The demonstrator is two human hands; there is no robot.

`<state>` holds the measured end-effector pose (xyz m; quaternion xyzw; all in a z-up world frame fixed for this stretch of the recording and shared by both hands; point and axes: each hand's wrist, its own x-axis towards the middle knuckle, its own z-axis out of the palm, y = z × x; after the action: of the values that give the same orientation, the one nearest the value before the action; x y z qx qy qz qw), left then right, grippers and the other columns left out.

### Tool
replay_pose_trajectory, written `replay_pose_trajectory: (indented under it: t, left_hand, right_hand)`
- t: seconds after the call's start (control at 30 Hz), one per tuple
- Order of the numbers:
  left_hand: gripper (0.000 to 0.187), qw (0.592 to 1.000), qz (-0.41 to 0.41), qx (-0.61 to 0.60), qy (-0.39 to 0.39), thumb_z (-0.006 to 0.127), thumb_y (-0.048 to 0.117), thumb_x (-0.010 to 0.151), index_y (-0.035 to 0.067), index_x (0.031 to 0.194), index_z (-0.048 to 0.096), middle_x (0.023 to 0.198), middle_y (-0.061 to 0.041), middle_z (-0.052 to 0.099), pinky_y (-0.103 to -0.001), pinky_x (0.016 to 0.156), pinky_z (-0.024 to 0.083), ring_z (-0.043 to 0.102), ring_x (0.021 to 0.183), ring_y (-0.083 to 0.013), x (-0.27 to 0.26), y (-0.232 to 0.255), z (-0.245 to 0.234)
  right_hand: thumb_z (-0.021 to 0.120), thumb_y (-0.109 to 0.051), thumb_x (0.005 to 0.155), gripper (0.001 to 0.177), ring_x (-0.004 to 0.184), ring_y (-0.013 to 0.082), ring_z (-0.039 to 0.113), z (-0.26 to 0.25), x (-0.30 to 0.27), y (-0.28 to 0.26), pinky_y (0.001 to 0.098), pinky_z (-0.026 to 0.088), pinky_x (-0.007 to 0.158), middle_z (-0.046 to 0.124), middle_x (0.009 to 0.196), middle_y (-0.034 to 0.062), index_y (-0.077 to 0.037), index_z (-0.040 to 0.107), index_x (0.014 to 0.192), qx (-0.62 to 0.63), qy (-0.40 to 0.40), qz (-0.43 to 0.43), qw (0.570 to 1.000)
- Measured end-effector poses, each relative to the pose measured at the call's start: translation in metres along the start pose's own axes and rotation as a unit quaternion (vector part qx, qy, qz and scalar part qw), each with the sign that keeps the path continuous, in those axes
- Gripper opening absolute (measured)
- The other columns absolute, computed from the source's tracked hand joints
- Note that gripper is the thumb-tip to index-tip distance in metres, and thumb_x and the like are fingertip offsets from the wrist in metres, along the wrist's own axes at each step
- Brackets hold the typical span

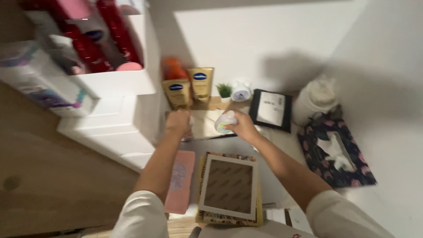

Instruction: The person organizes various items on a small table, including skincare products, a picture frame, and a laptop. They move items aside, wipe the laptop with a tissue, and then place the items back in an organized manner.

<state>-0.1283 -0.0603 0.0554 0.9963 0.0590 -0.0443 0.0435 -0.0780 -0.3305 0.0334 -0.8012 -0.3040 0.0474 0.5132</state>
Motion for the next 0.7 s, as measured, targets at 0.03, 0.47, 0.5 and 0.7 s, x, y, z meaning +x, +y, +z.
replay_pose_trajectory:
  t: [0.03,0.47,0.5,0.7]
  left_hand:
    - [0.024,1.000,0.007,0.001,0.018,0.082,0.019,0.072,0.007,0.092,0.079,0.100,-0.020,0.077,-0.042,0.083,0.061,0.076,0.092,-0.0337,-0.001,-0.002,0.005]
    - [0.032,0.827,0.123,-0.095,0.540,0.075,0.005,0.088,0.001,0.118,0.066,0.116,-0.015,0.068,-0.047,0.092,0.055,0.067,0.106,-0.0357,-0.137,0.002,-0.173]
    - [0.034,0.835,0.062,-0.012,0.546,0.079,0.005,0.091,0.000,0.122,0.068,0.113,-0.019,0.067,-0.050,0.084,0.053,0.065,0.101,-0.0403,-0.144,-0.016,-0.199]
    - [0.073,0.871,-0.048,0.061,0.486,0.088,0.017,0.075,-0.002,0.139,0.059,0.139,-0.031,0.054,-0.054,0.097,0.047,0.053,0.121,-0.0510,-0.192,-0.080,-0.299]
  right_hand:
    - [0.087,-0.001,0.073,0.048,0.099,0.0216,0.071,0.014,0.010,0.010,0.0349,0.058,0.086,0.070,0.110,0.0128,-0.004,0.069,0.117,-0.004,-0.006,-0.021,1.000]
    - [0.087,-0.008,0.070,0.060,0.103,0.0349,0.068,0.092,0.057,0.092,0.0411,0.054,0.090,0.068,0.117,0.0217,-0.002,0.060,0.124,-0.087,-0.097,-0.016,0.991]
    - [0.082,-0.004,0.068,0.066,0.106,0.0354,0.067,0.086,0.058,0.090,0.0408,0.053,0.092,0.066,0.120,0.0224,-0.003,0.057,0.129,-0.087,-0.109,-0.015,0.990]
    - [0.070,0.004,0.067,0.087,0.125,0.0408,0.055,0.044,0.059,0.044,0.0436,0.047,0.101,0.052,0.140,0.0238,-0.011,0.043,0.148,-0.190,-0.152,-0.026,0.970]
